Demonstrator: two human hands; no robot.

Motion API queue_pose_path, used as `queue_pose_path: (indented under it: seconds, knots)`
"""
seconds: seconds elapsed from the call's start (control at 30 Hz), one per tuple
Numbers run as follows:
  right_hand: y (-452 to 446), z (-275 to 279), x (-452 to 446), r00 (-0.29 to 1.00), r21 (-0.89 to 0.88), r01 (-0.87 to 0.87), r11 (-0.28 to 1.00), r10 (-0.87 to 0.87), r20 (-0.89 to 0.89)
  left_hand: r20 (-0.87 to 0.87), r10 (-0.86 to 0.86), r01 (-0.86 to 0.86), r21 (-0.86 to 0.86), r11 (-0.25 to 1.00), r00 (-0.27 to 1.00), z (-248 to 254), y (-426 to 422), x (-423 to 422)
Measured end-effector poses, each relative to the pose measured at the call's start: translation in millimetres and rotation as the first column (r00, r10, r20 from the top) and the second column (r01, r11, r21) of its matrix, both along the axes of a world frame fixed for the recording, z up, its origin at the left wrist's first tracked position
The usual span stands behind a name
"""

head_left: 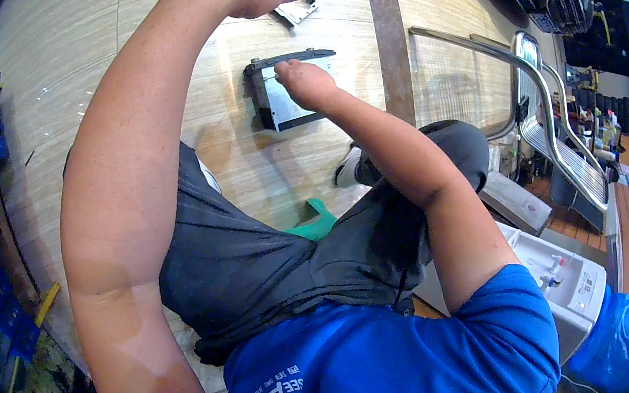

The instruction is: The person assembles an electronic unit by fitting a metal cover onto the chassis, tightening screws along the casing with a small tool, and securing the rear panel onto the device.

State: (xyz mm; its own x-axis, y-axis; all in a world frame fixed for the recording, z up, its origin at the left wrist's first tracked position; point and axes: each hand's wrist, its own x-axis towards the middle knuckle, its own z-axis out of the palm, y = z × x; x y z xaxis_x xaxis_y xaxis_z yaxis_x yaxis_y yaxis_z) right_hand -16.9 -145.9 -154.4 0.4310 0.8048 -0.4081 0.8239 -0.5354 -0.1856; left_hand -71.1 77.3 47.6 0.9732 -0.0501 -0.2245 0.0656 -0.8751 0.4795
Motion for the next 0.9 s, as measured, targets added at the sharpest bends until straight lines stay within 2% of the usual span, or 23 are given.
queue_pose_path:
  seconds: [0.13,0.3,0.43,0.5,0.6,0.73,0.8,0.83,0.9]
  knots:
    - [6.0,0.2,-1.3,0.999,0.003,0.046,0.999,-0.046,-0.001,-0.008,0.011,-0.011,0.003,1.000,1.000,-4.7,-1.5,2.0]
    - [6.0,-0.3,-0.8,0.998,0.165,0.049,0.985,-0.043,-0.040,-0.030,-0.014,0.014,-0.012,1.000,0.999,-1.5,-1.8,1.9]
    - [5.9,1.9,0.1,1.000,0.148,0.023,0.989,-0.019,-0.023,-0.005,0.009,-0.009,0.000,1.000,1.000,-6.7,-1.2,2.3]
    - [7.9,2.9,2.8,1.000,0.051,-0.014,0.999,0.012,0.029,0.017,0.000,0.001,-0.011,1.000,1.000,-6.2,-1.5,2.3]
    - [8.8,0.2,3.2,0.999,0.007,-0.017,1.000,0.017,0.028,-0.019,-0.011,0.011,-0.002,1.000,1.000,-6.6,-3.0,5.3]
    - [5.9,-4.2,-4.2,0.998,0.131,-0.054,0.990,0.047,0.052,-0.040,-0.016,0.016,-0.017,1.000,0.999,-5.2,-3.9,6.5]
    - [4.7,-3.3,-7.3,0.999,0.203,-0.035,0.979,0.037,-0.008,-0.042,-0.016,0.015,-0.016,1.000,0.999,-7.3,-4.4,8.1]
    - [5.2,-2.4,-7.1,0.999,0.203,-0.035,0.978,0.037,-0.008,-0.048,-0.009,0.009,0.001,1.000,0.999,-10.0,-5.4,9.7]
    - [7.9,3.1,-7.1,1.000,0.096,-0.010,0.995,0.011,-0.004,-0.053,-0.003,0.004,0.018,1.000,0.999,-9.6,-5.3,9.8]
